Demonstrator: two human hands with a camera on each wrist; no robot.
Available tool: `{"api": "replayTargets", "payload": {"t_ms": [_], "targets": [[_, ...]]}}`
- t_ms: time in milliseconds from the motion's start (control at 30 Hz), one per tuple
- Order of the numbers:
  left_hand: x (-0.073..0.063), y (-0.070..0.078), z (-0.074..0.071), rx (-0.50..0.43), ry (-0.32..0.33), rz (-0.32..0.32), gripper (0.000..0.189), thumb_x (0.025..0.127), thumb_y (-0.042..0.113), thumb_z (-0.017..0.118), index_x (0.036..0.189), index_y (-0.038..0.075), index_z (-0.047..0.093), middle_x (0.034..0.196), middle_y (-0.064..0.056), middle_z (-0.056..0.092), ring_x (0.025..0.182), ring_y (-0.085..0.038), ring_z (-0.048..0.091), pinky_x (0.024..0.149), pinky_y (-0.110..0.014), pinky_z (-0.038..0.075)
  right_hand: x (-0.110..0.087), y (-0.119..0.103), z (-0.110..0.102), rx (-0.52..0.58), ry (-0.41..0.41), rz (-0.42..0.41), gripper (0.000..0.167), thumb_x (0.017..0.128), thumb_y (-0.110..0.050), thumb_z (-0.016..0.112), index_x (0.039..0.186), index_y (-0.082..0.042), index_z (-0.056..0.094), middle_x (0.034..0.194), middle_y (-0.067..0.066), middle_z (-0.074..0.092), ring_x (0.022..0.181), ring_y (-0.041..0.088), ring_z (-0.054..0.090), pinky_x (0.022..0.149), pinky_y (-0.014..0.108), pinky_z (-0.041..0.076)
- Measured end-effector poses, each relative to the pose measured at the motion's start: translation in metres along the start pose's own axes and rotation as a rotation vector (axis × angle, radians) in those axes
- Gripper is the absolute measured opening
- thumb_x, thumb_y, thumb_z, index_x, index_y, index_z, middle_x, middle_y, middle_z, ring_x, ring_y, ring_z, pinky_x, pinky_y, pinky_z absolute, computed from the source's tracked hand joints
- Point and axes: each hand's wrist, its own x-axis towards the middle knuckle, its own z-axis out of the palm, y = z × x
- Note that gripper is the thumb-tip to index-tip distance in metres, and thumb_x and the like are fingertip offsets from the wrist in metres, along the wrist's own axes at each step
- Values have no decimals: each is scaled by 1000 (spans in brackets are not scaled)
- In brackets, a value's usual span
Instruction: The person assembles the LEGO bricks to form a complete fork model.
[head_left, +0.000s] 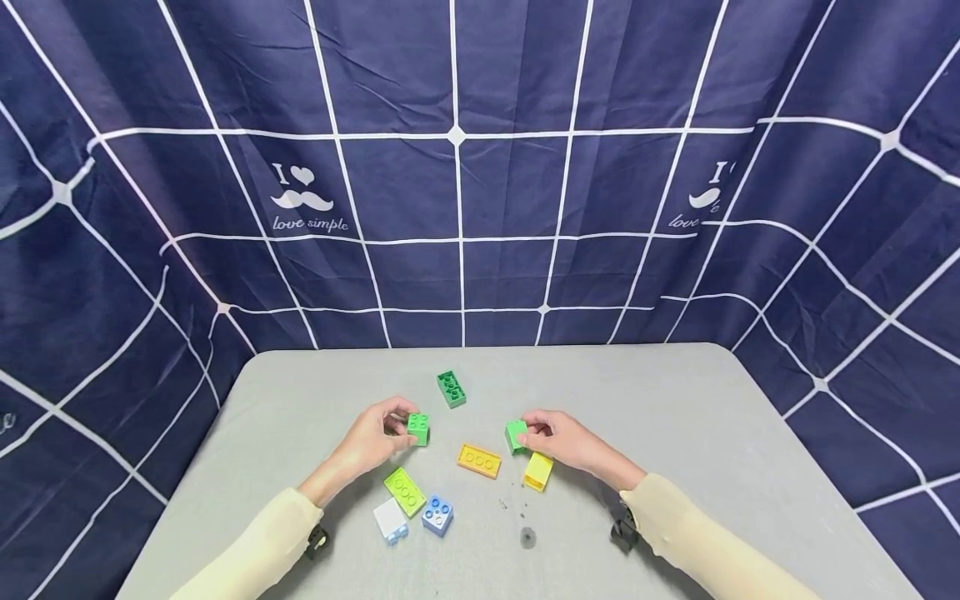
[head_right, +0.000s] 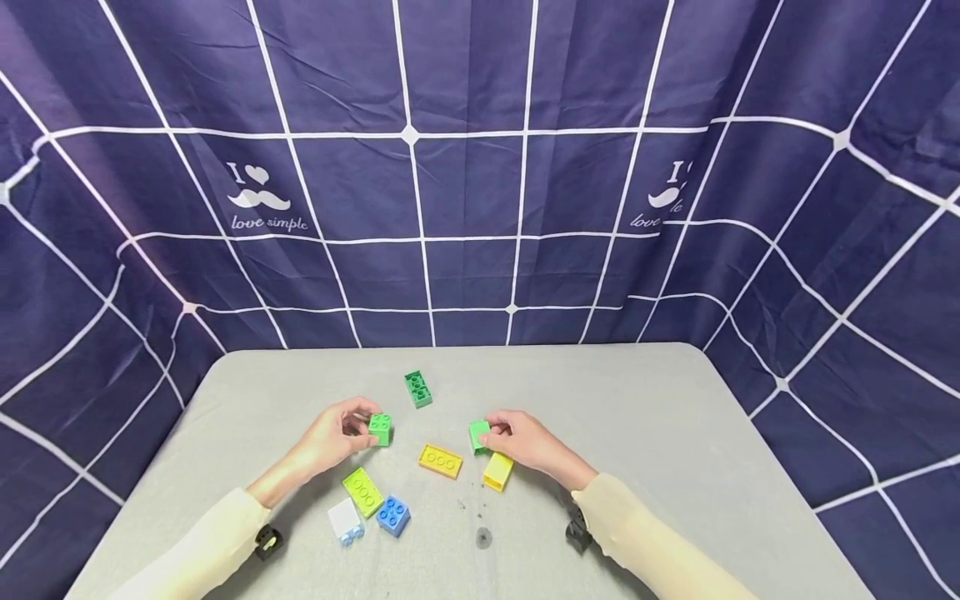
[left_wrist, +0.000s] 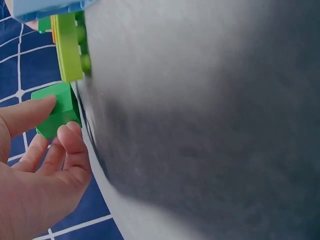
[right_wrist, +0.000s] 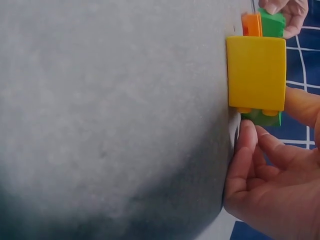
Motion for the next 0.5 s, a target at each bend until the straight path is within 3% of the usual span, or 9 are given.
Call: {"api": "replayTargets", "payload": {"t_ms": [100, 300, 500], "targets": [[0, -3, -2, 11, 3, -14, 38, 85, -14, 83, 116, 5, 74, 104, -5, 71, 89, -21, 64, 64, -29, 53, -1, 0, -1, 5, -26, -19, 40, 105, -15, 72, 132, 12, 65, 103, 5, 61, 93, 19, 52, 79, 28, 45], [-2, -4, -2, 29, -15, -51, 38, 87, -13, 82, 120, 2, 73, 104, -4, 70, 91, -19, 64, 70, -28, 53, -2, 0, -2, 36, -51, -26, 39, 104, -15, 72, 131, 12, 63, 105, 6, 58, 93, 20, 51, 77, 27, 43], [-1, -3, -4, 7, -29, -38, 38, 86, -13, 82, 121, -2, 72, 103, -5, 70, 89, -20, 64, 65, -28, 52, -2, 3, -4, 64, -53, 6, 42, 102, -16, 75, 134, 9, 63, 108, 8, 61, 95, 20, 53, 77, 27, 46]]}}
